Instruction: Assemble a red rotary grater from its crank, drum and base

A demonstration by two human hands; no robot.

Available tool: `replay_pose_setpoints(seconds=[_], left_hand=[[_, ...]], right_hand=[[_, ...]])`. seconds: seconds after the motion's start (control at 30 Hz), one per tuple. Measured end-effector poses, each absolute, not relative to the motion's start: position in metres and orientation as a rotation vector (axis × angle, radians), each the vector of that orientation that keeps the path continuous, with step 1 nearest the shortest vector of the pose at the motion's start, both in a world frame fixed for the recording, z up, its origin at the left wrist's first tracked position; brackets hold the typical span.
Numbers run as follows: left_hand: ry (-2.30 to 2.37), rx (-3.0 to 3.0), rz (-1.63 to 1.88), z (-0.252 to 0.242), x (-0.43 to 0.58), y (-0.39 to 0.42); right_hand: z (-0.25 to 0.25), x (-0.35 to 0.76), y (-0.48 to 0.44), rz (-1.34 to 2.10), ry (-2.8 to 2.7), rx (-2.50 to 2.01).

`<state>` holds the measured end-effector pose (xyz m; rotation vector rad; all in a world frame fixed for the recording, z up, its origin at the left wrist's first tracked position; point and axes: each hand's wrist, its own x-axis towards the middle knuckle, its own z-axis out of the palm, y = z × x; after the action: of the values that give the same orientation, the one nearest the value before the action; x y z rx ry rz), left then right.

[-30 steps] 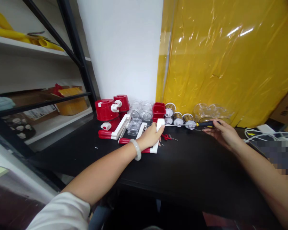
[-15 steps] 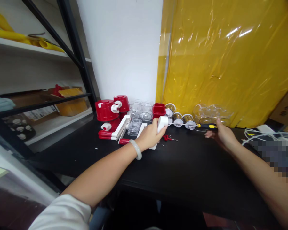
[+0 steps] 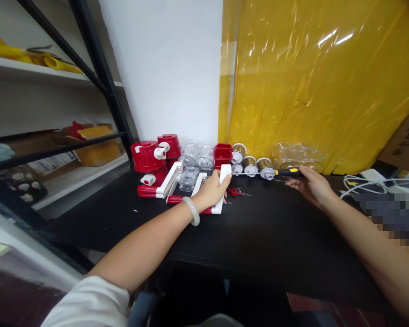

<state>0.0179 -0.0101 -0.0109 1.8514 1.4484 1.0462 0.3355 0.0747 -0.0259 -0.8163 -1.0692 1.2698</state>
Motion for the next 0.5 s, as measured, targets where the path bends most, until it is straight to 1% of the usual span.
replay_pose_setpoints(seconds=[0.23,0.5], left_hand=[[1.437,1.822,1.071,-0.0121,0.0197,-0.0082],[1.462,1.847,1.085,-0.0106,0.0201,-0.0075]], right_hand=[[-0.0211,0.3308,0.0719,1.148,-1.068,-0.899],[-0.0283,0.3323,0.0793,1.106,-1.17,-0.908]])
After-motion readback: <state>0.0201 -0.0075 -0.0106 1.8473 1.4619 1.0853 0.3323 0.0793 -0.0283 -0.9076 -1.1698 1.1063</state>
